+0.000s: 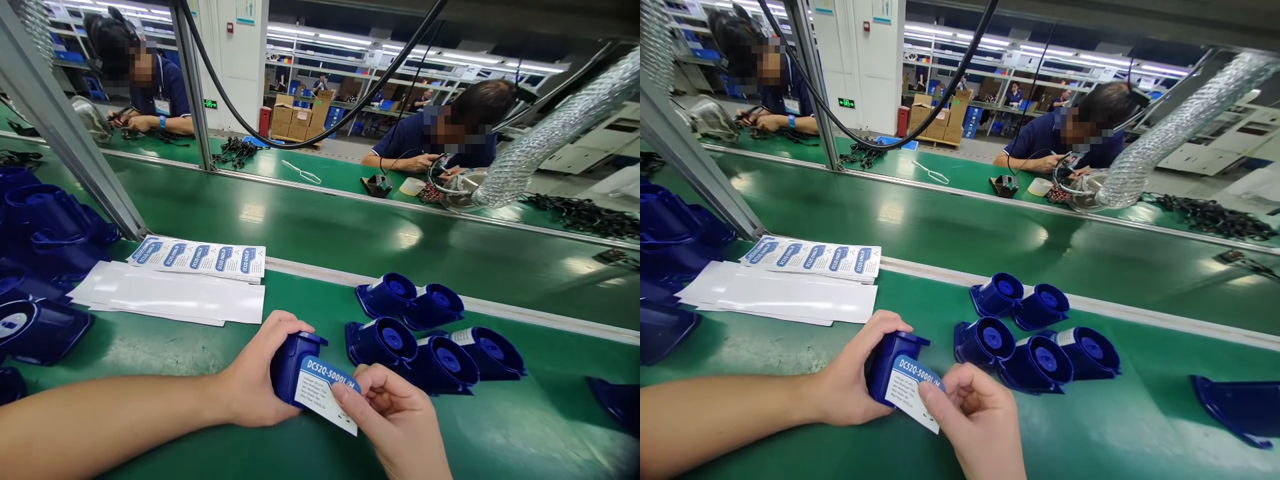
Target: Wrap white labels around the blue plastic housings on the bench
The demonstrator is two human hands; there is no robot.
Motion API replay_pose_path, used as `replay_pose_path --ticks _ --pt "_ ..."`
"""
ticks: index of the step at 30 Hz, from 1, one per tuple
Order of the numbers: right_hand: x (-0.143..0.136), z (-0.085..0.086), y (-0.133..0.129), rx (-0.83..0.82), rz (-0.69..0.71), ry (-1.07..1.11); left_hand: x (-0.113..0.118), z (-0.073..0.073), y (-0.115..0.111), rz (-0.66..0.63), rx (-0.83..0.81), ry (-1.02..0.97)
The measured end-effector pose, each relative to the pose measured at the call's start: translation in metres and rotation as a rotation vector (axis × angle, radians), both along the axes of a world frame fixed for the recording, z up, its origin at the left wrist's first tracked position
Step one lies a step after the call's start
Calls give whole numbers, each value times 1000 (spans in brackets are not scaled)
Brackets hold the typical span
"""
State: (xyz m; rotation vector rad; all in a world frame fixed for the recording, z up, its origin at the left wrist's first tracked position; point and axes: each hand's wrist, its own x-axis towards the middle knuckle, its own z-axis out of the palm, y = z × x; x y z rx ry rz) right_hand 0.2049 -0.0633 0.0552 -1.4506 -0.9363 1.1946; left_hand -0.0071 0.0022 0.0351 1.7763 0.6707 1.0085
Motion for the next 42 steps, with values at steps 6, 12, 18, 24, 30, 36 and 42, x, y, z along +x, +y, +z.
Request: replay_pose_path --ticks 6,12,18,24,30,36,42 --pt "0 -1 -1 -1 0 -31 -1 0 0 4 5 9" --pt "1 -3 -2 5 6 -57 0 1 1 6 22 0" --pt "2 -3 -2 -1 22 -90 0 -1 1 14 36 2" --pt "1 -2 -2 4 28 -108 0 -1 1 17 29 13" --pt "0 -2 -1 9 1 -92 -1 -2 1 14 41 14" --pt "0 1 -1 -10 17 -102 -1 -1 1 18 38 27" --pt "1 1 -1 -14 23 -100 -1 -2 1 18 42 19"
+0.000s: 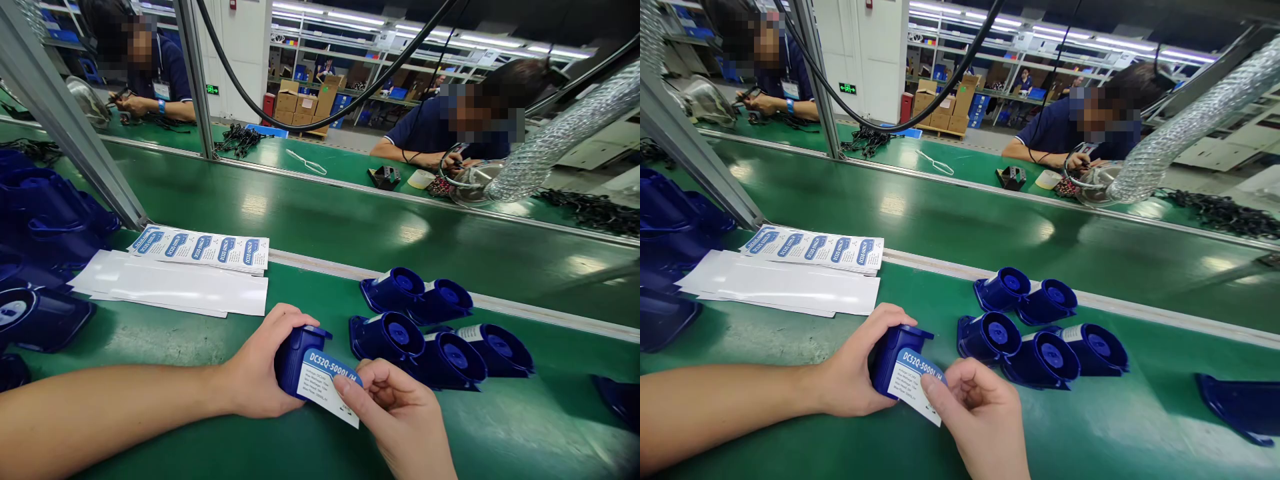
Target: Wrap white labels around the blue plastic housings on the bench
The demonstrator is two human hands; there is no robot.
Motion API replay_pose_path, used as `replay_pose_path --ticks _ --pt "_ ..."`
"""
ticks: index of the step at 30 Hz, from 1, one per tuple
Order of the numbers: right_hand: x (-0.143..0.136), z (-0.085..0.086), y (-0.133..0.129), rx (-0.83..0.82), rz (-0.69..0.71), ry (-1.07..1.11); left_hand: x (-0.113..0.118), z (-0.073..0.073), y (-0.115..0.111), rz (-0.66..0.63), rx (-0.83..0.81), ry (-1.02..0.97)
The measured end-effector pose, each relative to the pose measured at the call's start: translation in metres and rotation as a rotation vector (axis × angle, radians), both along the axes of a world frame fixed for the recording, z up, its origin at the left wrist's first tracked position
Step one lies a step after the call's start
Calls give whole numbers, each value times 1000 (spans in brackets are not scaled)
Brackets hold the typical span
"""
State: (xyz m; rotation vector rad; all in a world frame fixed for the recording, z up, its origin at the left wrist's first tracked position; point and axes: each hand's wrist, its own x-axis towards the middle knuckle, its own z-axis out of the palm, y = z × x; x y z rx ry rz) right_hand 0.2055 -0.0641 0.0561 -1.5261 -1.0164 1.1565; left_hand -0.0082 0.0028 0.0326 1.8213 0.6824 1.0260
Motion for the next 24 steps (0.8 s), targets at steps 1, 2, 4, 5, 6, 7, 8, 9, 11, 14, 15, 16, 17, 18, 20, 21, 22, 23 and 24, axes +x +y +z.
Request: replay_pose_path --ticks 1,2,4,5,6,7,8,9,11,14,15,16,17,18,20,21,22,23,24 --pt "0 0 0 0 0 1 0 0 0 -2 -5 -1" --pt "0 -1 0 0 0 3 0 -1 0 -4 -8 -4" --pt "0 -1 0 -2 -4 12 0 -1 0 -7 -6 -13" --pt "0 -1 0 -4 -7 16 0 -1 0 -8 -4 -19" --pt "0 -1 0 -7 -10 16 0 0 0 -9 0 -24" --pt "0 -1 0 -10 -11 14 0 0 0 -11 0 -26" --pt "-1 -1 0 -13 -11 11 0 1 0 -11 -2 -27" --pt "-1 0 0 -15 -10 8 0 1 0 -12 -6 -25" --pt "0 0 0 -18 -6 5 0 2 1 -13 -9 -25" --pt "0 -1 0 -18 -4 5 0 1 1 -15 -5 -28" --pt "0 -1 0 -16 -4 6 0 1 1 -14 -4 -29" --pt "1 -1 0 -14 -3 8 0 0 1 -14 -2 -28" --pt "1 -2 0 -13 -2 10 0 0 1 -13 0 -28" --pt "1 -2 0 -13 -1 10 0 -1 1 -13 2 -29" --pt "1 -2 1 -14 1 7 1 -2 1 -10 8 -29" --pt "1 -2 1 -15 1 4 1 -2 1 -9 9 -28" --pt "1 -2 1 -17 0 -1 1 -2 1 -8 10 -27" --pt "1 -2 1 -20 0 -4 1 -2 1 -8 10 -26" --pt "1 -2 1 -23 -1 -6 1 -2 1 -10 11 -27"
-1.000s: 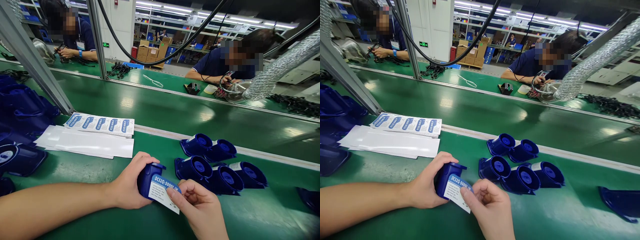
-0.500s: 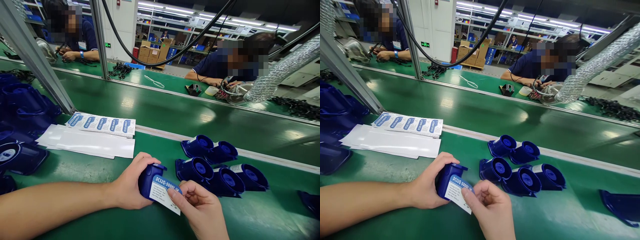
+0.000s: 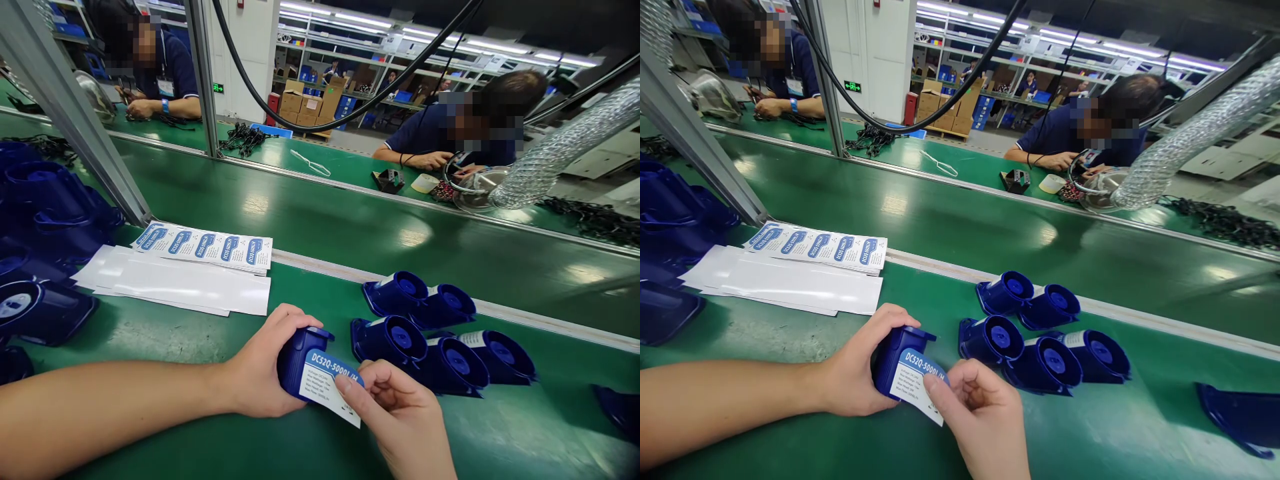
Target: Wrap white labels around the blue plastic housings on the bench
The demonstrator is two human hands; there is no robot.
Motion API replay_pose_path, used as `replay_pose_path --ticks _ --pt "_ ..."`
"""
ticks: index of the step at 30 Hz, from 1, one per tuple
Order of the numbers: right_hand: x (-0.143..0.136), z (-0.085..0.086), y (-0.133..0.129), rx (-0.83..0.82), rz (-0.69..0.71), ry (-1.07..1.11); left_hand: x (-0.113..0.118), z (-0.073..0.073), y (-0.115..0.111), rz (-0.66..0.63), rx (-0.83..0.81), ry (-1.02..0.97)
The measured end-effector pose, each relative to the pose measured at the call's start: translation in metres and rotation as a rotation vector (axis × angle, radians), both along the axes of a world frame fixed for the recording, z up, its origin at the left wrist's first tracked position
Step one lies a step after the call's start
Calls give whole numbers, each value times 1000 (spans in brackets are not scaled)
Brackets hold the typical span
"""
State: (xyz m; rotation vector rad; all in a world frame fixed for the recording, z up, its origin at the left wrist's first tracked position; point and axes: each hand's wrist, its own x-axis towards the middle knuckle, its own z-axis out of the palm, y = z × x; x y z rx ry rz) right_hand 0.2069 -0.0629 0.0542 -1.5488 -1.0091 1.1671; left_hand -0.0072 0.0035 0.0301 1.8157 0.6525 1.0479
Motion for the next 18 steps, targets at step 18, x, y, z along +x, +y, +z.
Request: replay_pose_path --ticks 18 --pt "1 2 3 16 49 -120 0 -2 -1 -7 5 -11"
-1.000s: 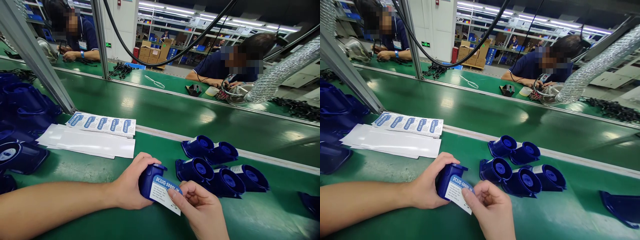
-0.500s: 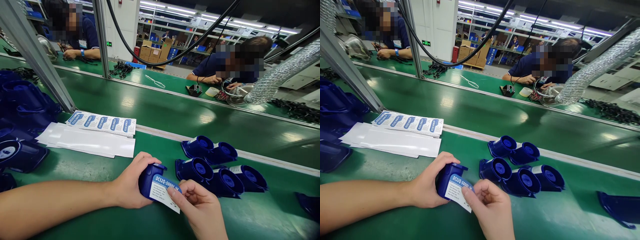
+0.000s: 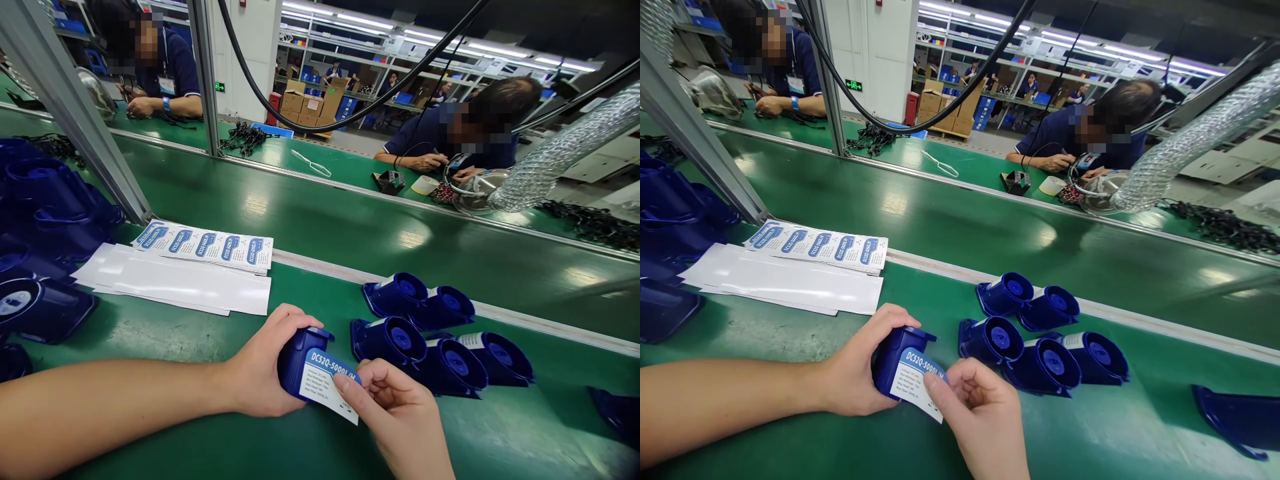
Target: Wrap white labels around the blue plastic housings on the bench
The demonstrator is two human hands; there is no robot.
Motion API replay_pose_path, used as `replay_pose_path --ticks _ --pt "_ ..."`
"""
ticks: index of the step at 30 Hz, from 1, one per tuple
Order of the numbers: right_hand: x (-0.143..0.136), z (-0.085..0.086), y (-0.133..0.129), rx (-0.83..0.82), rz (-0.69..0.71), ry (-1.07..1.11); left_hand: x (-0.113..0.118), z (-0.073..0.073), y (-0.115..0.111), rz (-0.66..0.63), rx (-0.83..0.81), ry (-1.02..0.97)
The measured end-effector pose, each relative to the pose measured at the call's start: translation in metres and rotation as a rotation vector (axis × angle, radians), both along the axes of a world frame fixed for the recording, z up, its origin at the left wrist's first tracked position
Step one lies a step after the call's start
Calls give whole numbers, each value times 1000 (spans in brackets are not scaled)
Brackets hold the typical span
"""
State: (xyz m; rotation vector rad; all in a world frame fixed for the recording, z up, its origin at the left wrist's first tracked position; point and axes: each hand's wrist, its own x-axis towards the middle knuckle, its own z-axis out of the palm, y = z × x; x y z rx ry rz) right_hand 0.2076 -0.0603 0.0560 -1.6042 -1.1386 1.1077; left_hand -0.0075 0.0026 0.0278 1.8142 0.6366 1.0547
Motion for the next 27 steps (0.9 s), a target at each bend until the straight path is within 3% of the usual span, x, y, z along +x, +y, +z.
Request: replay_pose_path --ticks 3,6,9,16,20,27 --pt "4 5 2 240 69 -358 0 2 1 5 -3 14" --pt "8 11 3 441 40 -610 0 3 1 6 2 25" --pt "4 12 2 385 -8 -510 0 4 -2 -13 45 32" --pt "-18 -3 4 145 129 -191 -1 0 -9 -36 169 64" --pt "-23 1 6 32 157 -89 -1 0 -7 -19 91 47" --pt "-28 10 3 -26 207 -86 -2 1 -6 -35 26 32"
